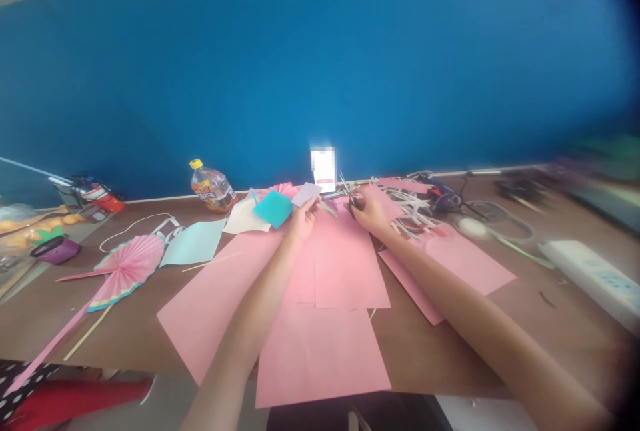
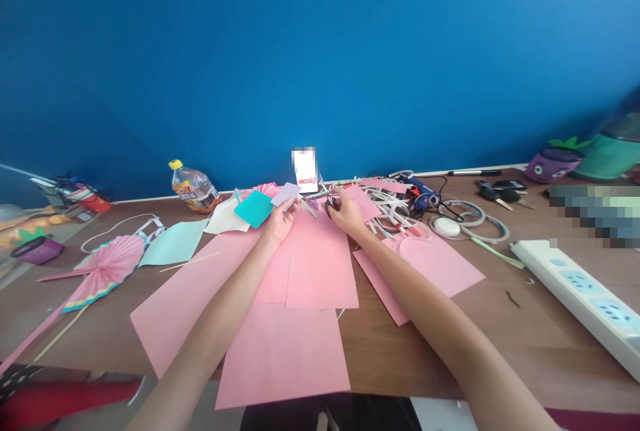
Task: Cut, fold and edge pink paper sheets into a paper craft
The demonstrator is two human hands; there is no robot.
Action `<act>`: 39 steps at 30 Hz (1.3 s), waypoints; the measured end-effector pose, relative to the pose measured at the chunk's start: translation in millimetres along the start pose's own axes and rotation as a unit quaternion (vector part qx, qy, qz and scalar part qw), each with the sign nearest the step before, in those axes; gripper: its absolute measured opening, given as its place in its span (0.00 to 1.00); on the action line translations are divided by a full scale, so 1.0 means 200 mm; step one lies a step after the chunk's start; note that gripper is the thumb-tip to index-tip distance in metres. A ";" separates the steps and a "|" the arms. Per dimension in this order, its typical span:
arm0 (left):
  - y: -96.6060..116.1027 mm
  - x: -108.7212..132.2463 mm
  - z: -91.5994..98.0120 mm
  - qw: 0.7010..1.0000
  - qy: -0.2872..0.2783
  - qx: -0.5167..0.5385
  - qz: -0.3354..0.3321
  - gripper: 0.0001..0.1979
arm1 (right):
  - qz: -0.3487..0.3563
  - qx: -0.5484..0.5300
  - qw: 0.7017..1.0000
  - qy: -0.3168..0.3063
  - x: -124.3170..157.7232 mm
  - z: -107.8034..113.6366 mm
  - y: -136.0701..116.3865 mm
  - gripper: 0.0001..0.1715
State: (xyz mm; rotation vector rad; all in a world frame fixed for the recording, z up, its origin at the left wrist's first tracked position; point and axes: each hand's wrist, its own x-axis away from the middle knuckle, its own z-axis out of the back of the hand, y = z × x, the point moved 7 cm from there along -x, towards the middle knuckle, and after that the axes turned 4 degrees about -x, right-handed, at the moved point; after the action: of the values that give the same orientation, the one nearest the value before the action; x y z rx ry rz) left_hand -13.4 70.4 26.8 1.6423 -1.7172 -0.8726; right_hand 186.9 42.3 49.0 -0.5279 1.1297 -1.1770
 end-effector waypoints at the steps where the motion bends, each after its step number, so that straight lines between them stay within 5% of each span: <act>1: 0.03 0.00 0.00 1.000 -0.002 0.008 -0.013 0.22 | -0.002 0.006 1.000 0.001 0.00 0.00 0.00 0.22; 8: 0.12 -0.05 0.04 0.999 0.031 0.007 0.006 0.14 | -0.017 0.070 0.994 0.081 -0.04 0.09 -0.01 0.17; 13: 0.20 -0.09 0.14 0.998 0.064 0.019 0.012 0.08 | -0.039 0.117 0.990 0.071 -0.05 0.10 0.01 0.15; 19: 0.31 -0.09 0.12 0.996 -0.024 -0.005 0.080 0.16 | -0.097 0.217 0.971 0.034 -0.08 0.14 0.04 0.17; 24: 0.27 -0.06 0.04 0.967 -0.078 -0.235 0.057 0.18 | -0.140 0.279 0.950 0.003 -0.10 0.19 0.05 0.21; 29: 0.09 -0.03 -0.10 0.875 -0.141 -0.460 -0.060 0.15 | -0.159 0.320 0.933 -0.044 -0.10 0.21 0.08 0.30; 33: -0.02 0.08 -0.22 0.709 -0.195 -0.635 -0.237 0.13 | -0.138 0.366 0.916 -0.087 -0.09 0.19 0.06 0.32; 36: -0.09 0.14 -0.26 0.583 -0.224 -0.727 -0.286 0.17 | -0.139 0.414 0.895 -0.091 -0.07 0.18 0.04 0.28; 39: -0.11 0.15 -0.25 0.529 -0.215 -0.772 -0.279 0.18 | -0.127 0.449 0.881 -0.082 -0.06 0.16 0.01 0.21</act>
State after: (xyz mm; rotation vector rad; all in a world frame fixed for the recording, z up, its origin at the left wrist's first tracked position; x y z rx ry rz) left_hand 37.5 38.1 38.6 0.5195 0.0491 -2.2458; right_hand 216.5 47.1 64.1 -0.0371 0.2773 -1.6877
